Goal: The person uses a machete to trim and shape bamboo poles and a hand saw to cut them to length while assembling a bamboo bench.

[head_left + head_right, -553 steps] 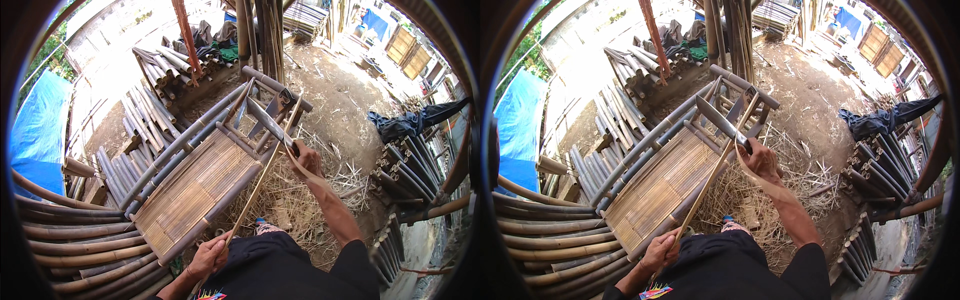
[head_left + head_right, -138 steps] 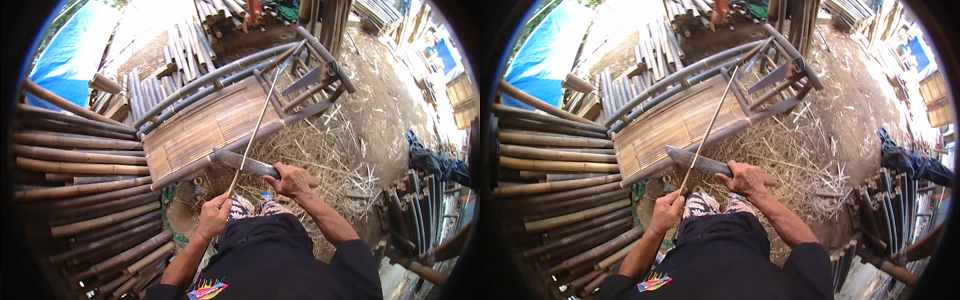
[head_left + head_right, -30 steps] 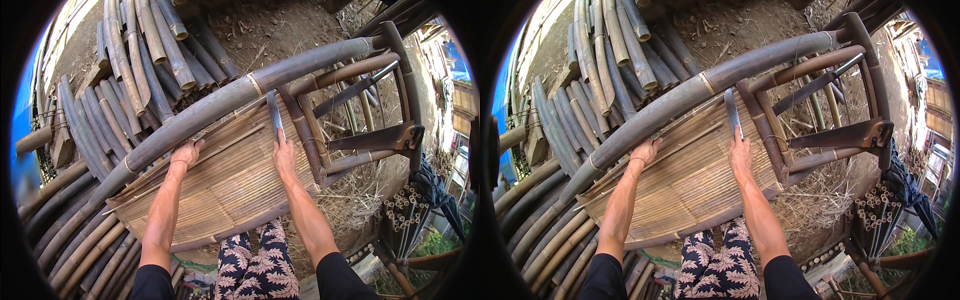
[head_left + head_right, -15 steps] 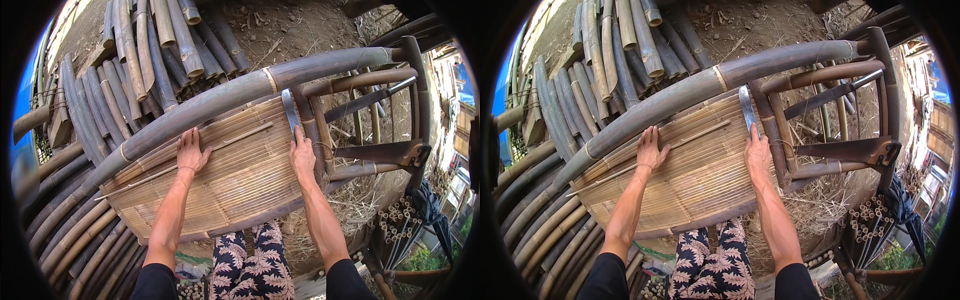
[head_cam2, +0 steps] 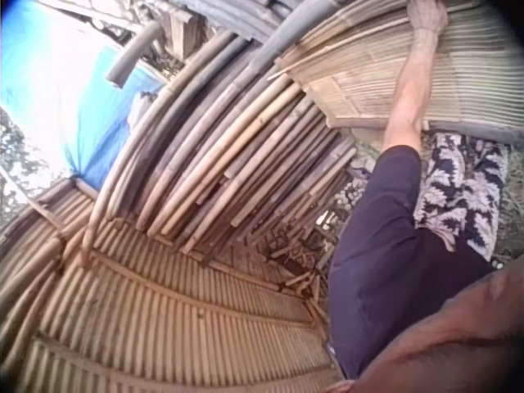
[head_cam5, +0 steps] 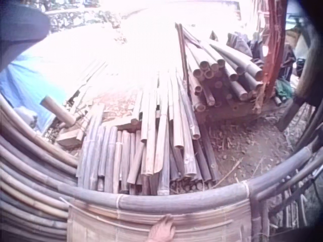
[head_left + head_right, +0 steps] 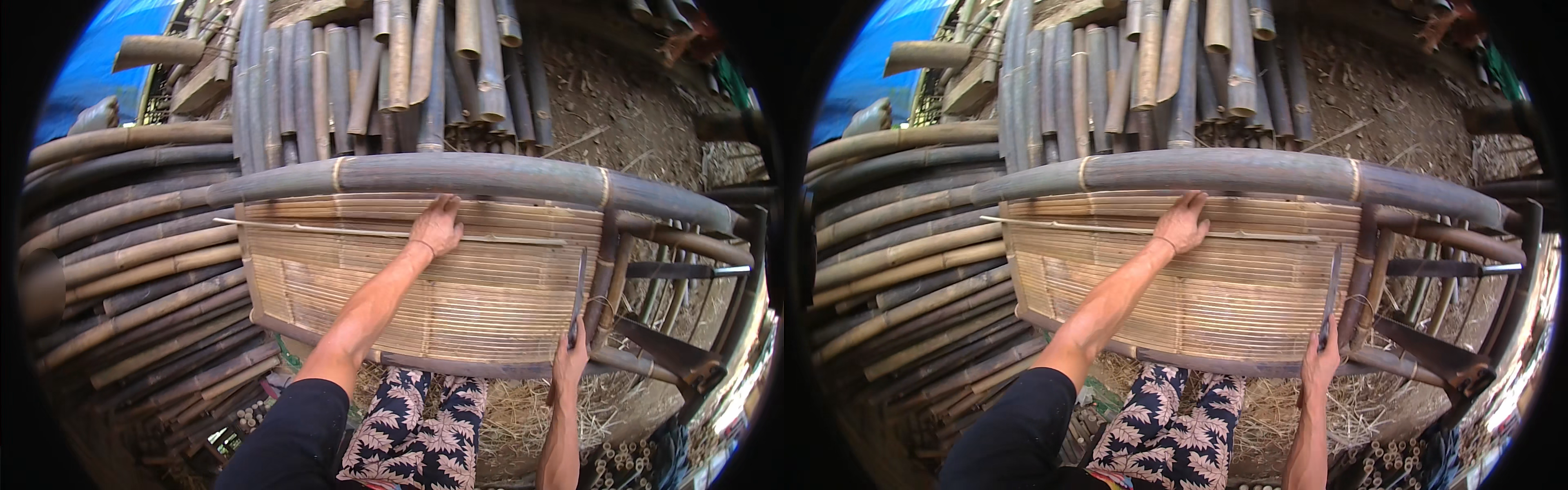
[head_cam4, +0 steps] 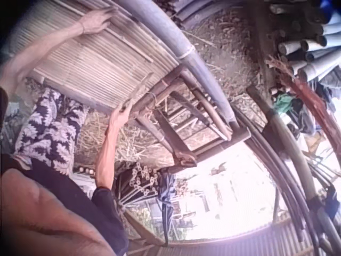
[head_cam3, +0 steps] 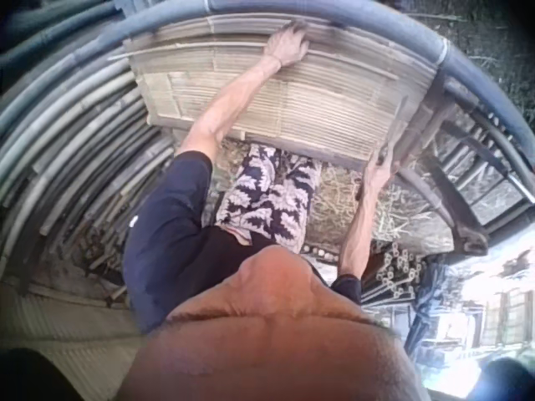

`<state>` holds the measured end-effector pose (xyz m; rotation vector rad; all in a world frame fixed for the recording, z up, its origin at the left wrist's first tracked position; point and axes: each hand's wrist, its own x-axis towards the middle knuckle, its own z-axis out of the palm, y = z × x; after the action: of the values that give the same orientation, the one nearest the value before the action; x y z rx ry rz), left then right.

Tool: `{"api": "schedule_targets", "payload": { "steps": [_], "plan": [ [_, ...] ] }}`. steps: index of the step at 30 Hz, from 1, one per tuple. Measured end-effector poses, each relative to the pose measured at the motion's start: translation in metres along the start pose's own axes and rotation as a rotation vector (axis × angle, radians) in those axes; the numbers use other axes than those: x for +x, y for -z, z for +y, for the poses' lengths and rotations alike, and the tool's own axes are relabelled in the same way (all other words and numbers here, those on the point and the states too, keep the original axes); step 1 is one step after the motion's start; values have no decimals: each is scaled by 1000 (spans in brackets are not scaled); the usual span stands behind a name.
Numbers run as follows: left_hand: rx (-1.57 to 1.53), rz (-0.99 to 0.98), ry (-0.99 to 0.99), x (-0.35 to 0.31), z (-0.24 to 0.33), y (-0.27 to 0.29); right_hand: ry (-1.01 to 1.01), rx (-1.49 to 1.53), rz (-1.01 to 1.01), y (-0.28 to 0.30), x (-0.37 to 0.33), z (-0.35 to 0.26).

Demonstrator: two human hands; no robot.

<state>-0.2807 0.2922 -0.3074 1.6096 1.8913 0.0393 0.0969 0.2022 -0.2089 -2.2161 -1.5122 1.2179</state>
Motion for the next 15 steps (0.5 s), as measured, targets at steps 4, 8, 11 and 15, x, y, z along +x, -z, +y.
{"api": "schedule_targets", "payload": {
  "steps": [4, 8, 11, 15],
  "plan": [
    [134, 272, -65, -57, -55, -10, -151, -146, -96, 19, -102, 34],
    [250, 216, -4, -75, -110, 0, -155, -276, -82, 36, -198, 106],
    [244, 143, -37, -79, -127, 9, -604, -217, -228, 49, -234, 14],
    [105, 16, -81, -102, -102, 30, -569, -14, -119, 42, -274, 15]
  ]
}}
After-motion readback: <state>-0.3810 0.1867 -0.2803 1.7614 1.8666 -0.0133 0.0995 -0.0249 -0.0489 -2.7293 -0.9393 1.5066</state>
